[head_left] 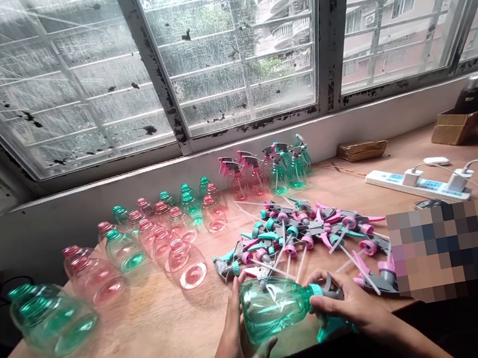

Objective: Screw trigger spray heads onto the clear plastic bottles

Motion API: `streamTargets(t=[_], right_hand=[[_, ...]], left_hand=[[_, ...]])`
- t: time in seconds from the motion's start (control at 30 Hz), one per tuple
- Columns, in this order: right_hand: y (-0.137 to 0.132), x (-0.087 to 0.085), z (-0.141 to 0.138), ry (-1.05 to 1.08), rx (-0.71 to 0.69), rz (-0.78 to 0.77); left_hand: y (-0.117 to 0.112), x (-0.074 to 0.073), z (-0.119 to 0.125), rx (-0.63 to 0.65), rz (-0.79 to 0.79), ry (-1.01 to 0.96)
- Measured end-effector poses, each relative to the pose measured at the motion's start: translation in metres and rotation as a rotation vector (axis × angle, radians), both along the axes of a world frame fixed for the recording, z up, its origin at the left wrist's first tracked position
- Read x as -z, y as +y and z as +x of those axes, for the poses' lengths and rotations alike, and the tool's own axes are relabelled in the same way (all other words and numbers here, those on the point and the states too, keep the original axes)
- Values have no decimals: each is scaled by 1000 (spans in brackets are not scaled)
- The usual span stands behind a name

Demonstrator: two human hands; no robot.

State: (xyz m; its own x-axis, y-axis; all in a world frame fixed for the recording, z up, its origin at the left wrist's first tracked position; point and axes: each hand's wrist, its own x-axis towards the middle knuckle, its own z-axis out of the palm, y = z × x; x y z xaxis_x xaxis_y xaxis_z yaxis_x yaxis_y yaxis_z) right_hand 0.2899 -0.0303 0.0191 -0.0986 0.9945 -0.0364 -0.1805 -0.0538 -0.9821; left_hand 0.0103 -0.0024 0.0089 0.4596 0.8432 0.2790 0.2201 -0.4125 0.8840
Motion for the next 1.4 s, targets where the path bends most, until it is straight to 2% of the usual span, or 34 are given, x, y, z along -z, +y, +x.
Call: streamTargets(t=[0.17,0.43,0.63,0.9,1.0,1.17,1.4], right_hand=[[0,0,0,3,-14,-1],[0,3,1,24,-17,11],[-1,2,1,47,-38,-4],[0,5,2,48,-41,3],[1,5,2,57,-42,0],[1,5,4,64,-43,9],[1,7,3,54,-22,13]], left_hand=[[1,1,-3,39,-31,-46],[0,-1,-4,1,-70,-43],[1,0,-1,99,-153,-193],[0,-2,-9,27,-44,-13],[0,-3,-7,31,-58,-34],[1,1,-3,110,-174,-152],[-1,1,-6,87,-144,-127]])
